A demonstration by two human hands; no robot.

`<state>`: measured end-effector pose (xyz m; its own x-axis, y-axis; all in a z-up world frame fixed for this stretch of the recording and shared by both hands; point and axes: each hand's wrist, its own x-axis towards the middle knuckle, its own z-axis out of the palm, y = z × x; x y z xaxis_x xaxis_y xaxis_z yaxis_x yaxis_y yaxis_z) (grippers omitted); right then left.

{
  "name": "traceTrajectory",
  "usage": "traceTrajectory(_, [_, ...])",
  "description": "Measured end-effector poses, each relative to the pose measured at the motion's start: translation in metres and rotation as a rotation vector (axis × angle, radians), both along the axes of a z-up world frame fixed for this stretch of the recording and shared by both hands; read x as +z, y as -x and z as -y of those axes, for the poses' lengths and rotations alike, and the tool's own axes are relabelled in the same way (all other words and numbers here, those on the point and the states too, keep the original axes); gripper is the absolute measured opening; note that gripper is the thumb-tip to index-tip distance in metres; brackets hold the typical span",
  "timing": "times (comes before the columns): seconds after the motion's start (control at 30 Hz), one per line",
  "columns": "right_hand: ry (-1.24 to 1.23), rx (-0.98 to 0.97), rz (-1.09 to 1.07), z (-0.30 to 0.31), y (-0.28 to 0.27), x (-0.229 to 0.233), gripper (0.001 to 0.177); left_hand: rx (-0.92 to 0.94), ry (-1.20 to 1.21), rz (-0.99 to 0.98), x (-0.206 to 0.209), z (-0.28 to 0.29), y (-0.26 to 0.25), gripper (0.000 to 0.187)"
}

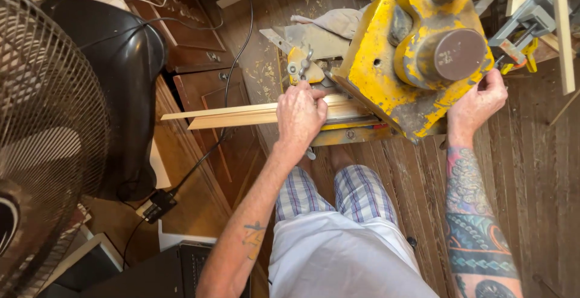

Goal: Trimming thin wooden strips using a manual miter trimmer and inspecting the results

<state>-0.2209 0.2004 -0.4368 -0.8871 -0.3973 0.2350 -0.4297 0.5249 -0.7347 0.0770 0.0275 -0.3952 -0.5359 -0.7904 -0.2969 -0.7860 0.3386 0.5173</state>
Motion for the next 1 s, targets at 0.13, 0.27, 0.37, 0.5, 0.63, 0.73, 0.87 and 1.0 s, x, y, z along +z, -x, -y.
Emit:
traceTrajectory(0.13, [0.011, 0.059, -0.039, 0.01, -0.005, 0.017, 0.005, -0.033, 0.055, -0.071, -0.002, 0.002, 0.008, 0.021])
traceTrajectory(0.27, [-0.027, 0.088, -0.064, -0.004, 0.004, 0.0, 0.017, -0.044, 0.063, -0.122, -0.002, 0.001, 0.005, 0.017])
traceTrajectory(0.37, [-0.05, 0.056, -0.048, -0.005, 0.007, -0.008, 0.026, -0.062, 0.072, -0.153, -0.002, 0.0, 0.0, 0.017])
traceTrajectory(0.5, [-0.106, 0.047, -0.075, -0.006, 0.009, -0.008, 0.012, 0.006, 0.094, -0.296, -0.008, -0.006, -0.002, 0.018])
traceTrajectory(0.63, [-0.106, 0.122, -0.178, 0.007, -0.001, 0.013, 0.012, 0.005, 0.071, -0.306, -0.003, -0.004, -0.002, 0.018])
traceTrajectory(0.73, [-0.084, 0.11, -0.14, 0.01, -0.005, 0.018, 0.008, 0.0, 0.06, -0.326, -0.002, -0.002, -0.005, 0.019])
traceTrajectory(0.87, [-0.076, 0.061, -0.046, 0.009, -0.009, 0.016, 0.007, -0.015, 0.119, -0.347, -0.001, -0.005, -0.007, 0.017])
traceTrajectory(1.0, [-0.125, -0.03, 0.026, 0.009, -0.005, 0.011, 0.029, -0.066, 0.231, -0.405, 0.004, -0.007, -0.006, 0.016])
